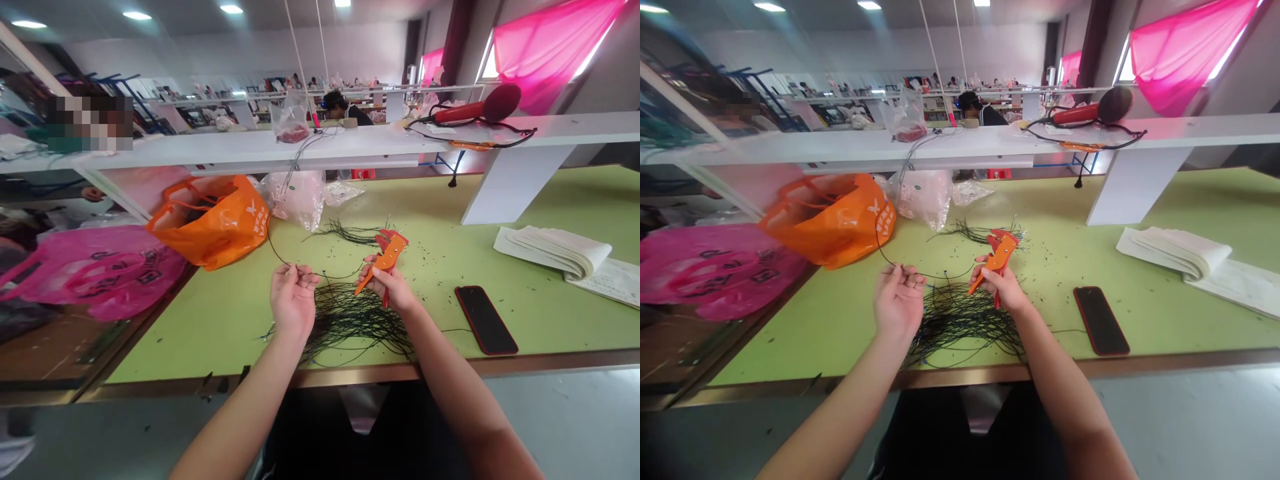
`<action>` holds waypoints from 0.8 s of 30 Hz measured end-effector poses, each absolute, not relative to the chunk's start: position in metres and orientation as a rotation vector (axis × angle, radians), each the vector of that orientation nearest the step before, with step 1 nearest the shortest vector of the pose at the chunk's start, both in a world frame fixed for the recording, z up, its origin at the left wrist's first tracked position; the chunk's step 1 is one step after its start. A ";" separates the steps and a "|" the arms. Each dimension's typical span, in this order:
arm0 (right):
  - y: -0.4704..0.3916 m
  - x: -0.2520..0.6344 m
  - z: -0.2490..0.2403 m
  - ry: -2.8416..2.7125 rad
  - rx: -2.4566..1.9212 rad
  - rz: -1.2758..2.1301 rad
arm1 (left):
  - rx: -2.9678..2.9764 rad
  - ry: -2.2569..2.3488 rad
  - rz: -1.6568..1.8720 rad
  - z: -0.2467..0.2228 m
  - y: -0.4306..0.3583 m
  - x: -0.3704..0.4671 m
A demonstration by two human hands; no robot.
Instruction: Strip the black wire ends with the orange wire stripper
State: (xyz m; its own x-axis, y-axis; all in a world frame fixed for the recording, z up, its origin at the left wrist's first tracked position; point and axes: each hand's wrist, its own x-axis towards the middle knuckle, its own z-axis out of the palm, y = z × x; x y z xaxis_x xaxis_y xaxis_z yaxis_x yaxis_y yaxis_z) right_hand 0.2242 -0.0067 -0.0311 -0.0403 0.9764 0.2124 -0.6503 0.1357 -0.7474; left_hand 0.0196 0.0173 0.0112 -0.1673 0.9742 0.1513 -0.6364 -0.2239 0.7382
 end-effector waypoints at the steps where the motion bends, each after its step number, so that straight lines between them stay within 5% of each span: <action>1: -0.008 0.223 -0.031 -0.856 -0.511 1.413 | 0.733 0.631 1.682 0.009 0.014 0.018; 13: -0.010 0.213 -0.029 -0.893 -0.498 1.472 | 0.709 0.628 1.669 -0.009 -0.005 0.007; 24: -0.015 0.213 -0.027 -1.005 -0.533 1.424 | 1.296 0.792 1.356 -0.018 0.004 0.058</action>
